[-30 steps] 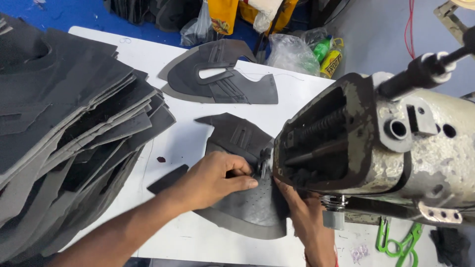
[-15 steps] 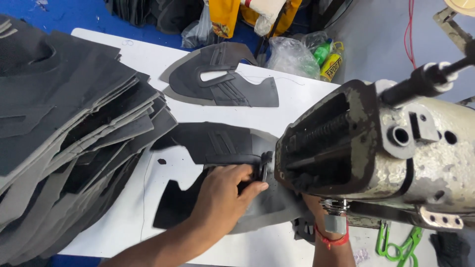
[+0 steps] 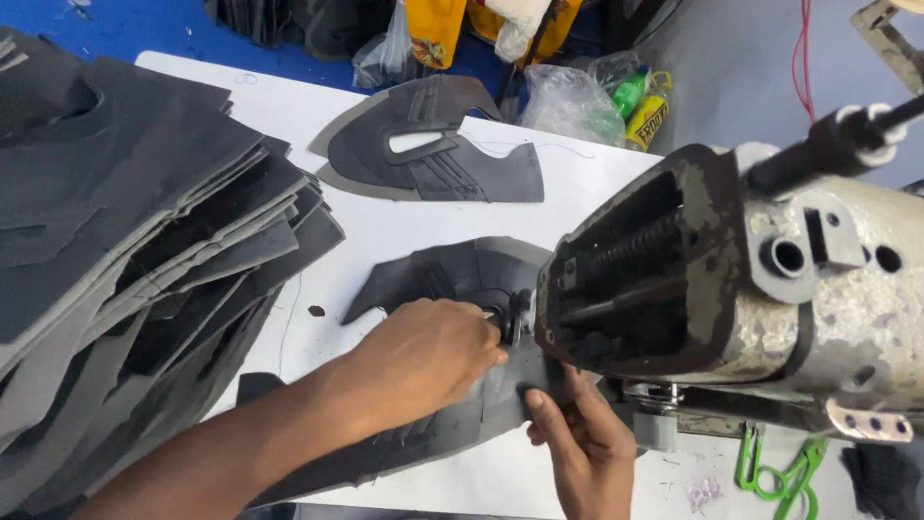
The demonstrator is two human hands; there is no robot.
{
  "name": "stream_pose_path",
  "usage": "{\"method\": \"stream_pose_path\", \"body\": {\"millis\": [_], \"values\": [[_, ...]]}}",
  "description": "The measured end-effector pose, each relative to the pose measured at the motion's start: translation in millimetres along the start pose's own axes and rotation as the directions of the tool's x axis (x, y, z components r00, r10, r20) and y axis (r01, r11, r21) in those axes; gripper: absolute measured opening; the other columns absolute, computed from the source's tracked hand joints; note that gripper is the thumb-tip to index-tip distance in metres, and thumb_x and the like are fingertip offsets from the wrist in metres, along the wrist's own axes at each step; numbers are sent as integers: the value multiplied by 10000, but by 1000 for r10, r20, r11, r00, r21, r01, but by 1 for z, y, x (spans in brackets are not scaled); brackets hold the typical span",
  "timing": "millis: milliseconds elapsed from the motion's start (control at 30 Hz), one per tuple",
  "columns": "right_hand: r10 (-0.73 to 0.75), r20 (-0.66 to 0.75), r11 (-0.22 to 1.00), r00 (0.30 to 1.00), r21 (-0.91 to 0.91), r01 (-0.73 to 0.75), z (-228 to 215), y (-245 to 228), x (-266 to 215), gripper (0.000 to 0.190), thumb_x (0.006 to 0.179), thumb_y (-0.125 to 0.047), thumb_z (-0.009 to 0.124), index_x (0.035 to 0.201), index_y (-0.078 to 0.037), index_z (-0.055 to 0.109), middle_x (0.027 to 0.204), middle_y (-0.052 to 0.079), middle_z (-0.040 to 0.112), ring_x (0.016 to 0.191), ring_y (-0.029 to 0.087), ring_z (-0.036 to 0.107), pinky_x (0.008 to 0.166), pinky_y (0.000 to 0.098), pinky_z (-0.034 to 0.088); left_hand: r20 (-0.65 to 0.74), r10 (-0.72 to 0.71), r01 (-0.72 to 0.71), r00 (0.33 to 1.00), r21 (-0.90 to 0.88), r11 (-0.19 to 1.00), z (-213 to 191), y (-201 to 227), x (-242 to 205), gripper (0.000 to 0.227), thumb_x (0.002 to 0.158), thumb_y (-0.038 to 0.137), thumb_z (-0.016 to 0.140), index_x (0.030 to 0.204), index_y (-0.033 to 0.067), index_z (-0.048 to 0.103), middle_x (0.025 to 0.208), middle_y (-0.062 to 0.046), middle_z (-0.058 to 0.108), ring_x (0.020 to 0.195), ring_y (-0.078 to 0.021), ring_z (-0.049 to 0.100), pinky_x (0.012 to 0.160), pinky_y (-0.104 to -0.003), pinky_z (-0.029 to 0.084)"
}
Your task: Sewing pieces of shoe uppers together using an industrial sewing machine.
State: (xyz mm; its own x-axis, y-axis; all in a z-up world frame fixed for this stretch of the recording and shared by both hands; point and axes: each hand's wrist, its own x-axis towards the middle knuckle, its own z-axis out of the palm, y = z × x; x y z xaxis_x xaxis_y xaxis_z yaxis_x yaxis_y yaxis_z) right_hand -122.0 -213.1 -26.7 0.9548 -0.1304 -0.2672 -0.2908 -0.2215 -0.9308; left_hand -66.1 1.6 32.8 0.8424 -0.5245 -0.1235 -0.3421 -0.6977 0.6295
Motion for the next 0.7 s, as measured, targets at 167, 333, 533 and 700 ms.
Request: {"method": "stream_pose_path", "body": {"millis": [167, 333, 533, 700], "values": [[-84, -12, 994, 996, -67, 83, 0, 2, 7, 387, 866, -101, 742, 1244, -26, 707, 821, 63, 657, 615, 80, 604, 538, 237, 504, -15, -64, 62, 998, -100, 993, 0, -3, -1, 322, 972, 276, 622, 831, -3, 700, 720, -167, 658, 691, -350, 691, 635, -485, 529], [-58, 23, 973, 998, -222, 62, -19, 33, 17, 255, 977, -166, 737, 1051, 78, 720, 853, 145, 622, 695, 141, 572, 595, 279, 510, -125, -137, 93, 983, -313, 945, 13, 0, -5, 308, 952, 244, 651, 811, -29, 677, 705, -165, 639, 649, -339, 676, 607, -470, 489], [-511, 290, 805, 809, -168, 569, -24, 5, -29, 659, 861, -259, 806, 1441, -61, 563, 1009, 58, 724, 946, 162, 695, 834, 289, 514, -367, -314, 74, 875, -540, 838, 60, 10, -13, 284, 965, 215, 668, 901, -61, 651, 728, -164, 626, 592, -260, 621, 546, -399, 461], [-408, 242, 749, 880, -463, 474, -39, 52, -25, 676, 744, -244, 852, 1374, -126, 636, 712, 64, 649, 697, 160, 615, 724, 298, 504, -172, -482, 224, 859, -720, 657, 50, 31, -19, 343, 993, 244, 613, 1203, -27, 619, 669, -165, 600, 542, -129, 512, 479, -331, 411]]}}
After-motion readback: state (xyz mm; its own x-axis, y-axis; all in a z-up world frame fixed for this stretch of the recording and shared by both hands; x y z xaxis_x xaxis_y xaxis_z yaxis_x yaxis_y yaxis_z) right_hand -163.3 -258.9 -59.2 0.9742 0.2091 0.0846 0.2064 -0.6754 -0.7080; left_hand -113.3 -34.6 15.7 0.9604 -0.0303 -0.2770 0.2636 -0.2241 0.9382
